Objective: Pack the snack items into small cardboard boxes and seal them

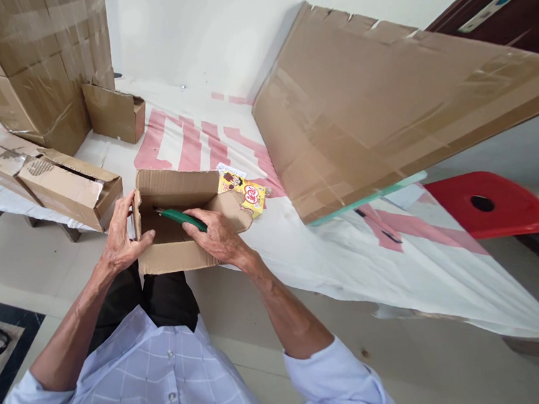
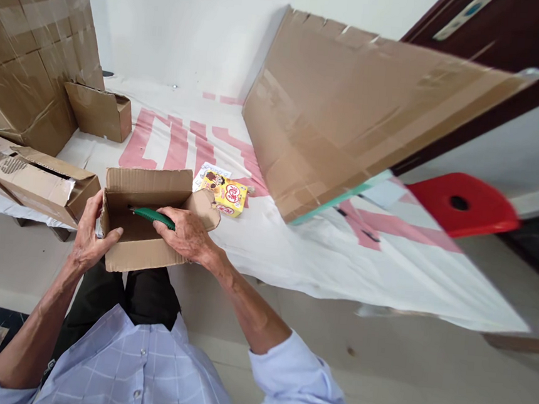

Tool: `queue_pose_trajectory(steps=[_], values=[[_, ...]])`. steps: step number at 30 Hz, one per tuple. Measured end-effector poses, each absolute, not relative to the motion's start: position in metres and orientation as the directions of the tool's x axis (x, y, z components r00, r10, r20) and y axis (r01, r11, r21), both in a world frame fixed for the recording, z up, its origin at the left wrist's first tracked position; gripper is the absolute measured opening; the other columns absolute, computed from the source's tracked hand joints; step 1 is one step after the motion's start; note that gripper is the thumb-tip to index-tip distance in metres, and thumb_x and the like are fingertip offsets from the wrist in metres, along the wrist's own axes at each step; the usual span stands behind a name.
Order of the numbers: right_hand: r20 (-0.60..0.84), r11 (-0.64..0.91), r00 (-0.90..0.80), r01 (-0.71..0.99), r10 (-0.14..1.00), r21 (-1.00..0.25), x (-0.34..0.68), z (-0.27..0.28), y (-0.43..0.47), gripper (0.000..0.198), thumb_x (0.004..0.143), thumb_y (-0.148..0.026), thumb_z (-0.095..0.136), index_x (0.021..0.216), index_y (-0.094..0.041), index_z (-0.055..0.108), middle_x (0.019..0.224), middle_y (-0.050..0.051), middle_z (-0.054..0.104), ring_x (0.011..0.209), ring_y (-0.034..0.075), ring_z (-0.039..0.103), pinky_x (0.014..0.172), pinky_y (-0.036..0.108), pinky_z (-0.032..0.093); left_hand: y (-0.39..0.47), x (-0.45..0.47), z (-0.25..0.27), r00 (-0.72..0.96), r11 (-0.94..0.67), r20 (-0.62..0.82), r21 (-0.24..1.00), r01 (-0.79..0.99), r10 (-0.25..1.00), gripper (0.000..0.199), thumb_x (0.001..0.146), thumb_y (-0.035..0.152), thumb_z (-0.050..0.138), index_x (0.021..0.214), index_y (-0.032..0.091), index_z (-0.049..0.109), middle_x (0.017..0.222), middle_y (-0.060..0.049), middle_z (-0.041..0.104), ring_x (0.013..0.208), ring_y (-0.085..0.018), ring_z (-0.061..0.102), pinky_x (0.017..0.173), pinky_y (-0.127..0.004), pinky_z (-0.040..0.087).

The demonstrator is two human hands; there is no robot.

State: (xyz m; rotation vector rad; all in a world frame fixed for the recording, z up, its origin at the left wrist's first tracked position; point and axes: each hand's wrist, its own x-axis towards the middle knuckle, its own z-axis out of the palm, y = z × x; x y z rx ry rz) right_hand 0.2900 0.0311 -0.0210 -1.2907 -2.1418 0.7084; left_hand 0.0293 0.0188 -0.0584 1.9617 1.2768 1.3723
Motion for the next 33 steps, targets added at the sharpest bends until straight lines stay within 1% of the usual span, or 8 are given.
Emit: queue_pose_trajectory(steps=[9, 13, 19, 25, 29, 33], values=[[0.175, 0.403, -0.394, 0.627, 0.902, -0.667, 0.29, -0.0201, 0.03, 0.022, 0.102, -0.027, 0.061, 0.117, -0.021, 0.077, 0.108, 0.007, 0.082, 0.096, 0.023, 0.075, 0.087, 0.036, 0.054, 0.0185, 0.0299, -0.0591, 0.082, -0.495, 0.513, 0.755, 0.43, 0.854, 0.085, 0.087, 0.05, 0.076, 0.162, 0.029, 0.044, 0.147, -0.015, 0.057, 0.137, -0.038, 0.057, 0.112, -0.058, 0.053], [0.176, 0.406, -0.398, 0.622, 0.901, -0.669, 0.2897, -0.0203, 0.0295, 0.023, 0.103, -0.027, 0.06, 0.118, -0.02, 0.076, 0.109, 0.008, 0.082, 0.096, 0.024, 0.075, 0.087, 0.036, 0.054, 0.0179, 0.0302, -0.0579, 0.085, -0.489, 0.504, 0.763, 0.422, 0.86, 0.084, 0.088, 0.051, 0.075, 0.162, 0.028, 0.044, 0.147, -0.016, 0.056, 0.14, -0.039, 0.055, 0.114, -0.059, 0.051], [0.182, 0.415, -0.403, 0.624, 0.897, -0.662, 0.2902, -0.0214, 0.0302, 0.024, 0.102, -0.027, 0.061, 0.119, -0.02, 0.076, 0.111, 0.009, 0.082, 0.098, 0.024, 0.076, 0.089, 0.036, 0.054, 0.0176, 0.0294, -0.0576, 0.092, -0.496, 0.511, 0.752, 0.433, 0.855, 0.083, 0.087, 0.046, 0.075, 0.162, 0.027, 0.044, 0.15, -0.015, 0.056, 0.142, -0.039, 0.054, 0.119, -0.06, 0.048], [0.183, 0.413, -0.4, 0.621, 0.898, -0.666, 0.2897, -0.0218, 0.0293, 0.023, 0.102, -0.027, 0.06, 0.118, -0.02, 0.077, 0.109, 0.008, 0.082, 0.096, 0.024, 0.076, 0.087, 0.036, 0.055, 0.0166, 0.028, -0.0591, 0.102, -0.488, 0.5, 0.749, 0.448, 0.86, 0.086, 0.087, 0.047, 0.075, 0.164, 0.028, 0.041, 0.149, -0.015, 0.056, 0.139, -0.038, 0.056, 0.113, -0.057, 0.053], [0.184, 0.417, -0.405, 0.624, 0.896, -0.661, 0.2898, -0.0223, 0.0293, 0.023, 0.103, -0.027, 0.061, 0.119, -0.02, 0.077, 0.111, 0.008, 0.082, 0.097, 0.024, 0.076, 0.088, 0.036, 0.055, 0.0163, 0.027, -0.0584, 0.114, -0.498, 0.509, 0.73, 0.468, 0.853, 0.087, 0.089, 0.048, 0.074, 0.165, 0.028, 0.038, 0.151, -0.015, 0.055, 0.139, -0.037, 0.056, 0.113, -0.057, 0.053], [0.181, 0.413, -0.4, 0.628, 0.899, -0.66, 0.2913, -0.023, 0.0292, 0.023, 0.103, -0.027, 0.062, 0.119, -0.02, 0.077, 0.111, 0.008, 0.083, 0.098, 0.024, 0.077, 0.088, 0.035, 0.055, 0.0174, 0.0273, -0.0551, 0.14, -0.517, 0.515, 0.724, 0.457, 0.846, 0.085, 0.09, 0.046, 0.073, 0.165, 0.027, 0.039, 0.152, -0.015, 0.055, 0.139, -0.037, 0.055, 0.114, -0.056, 0.052]])
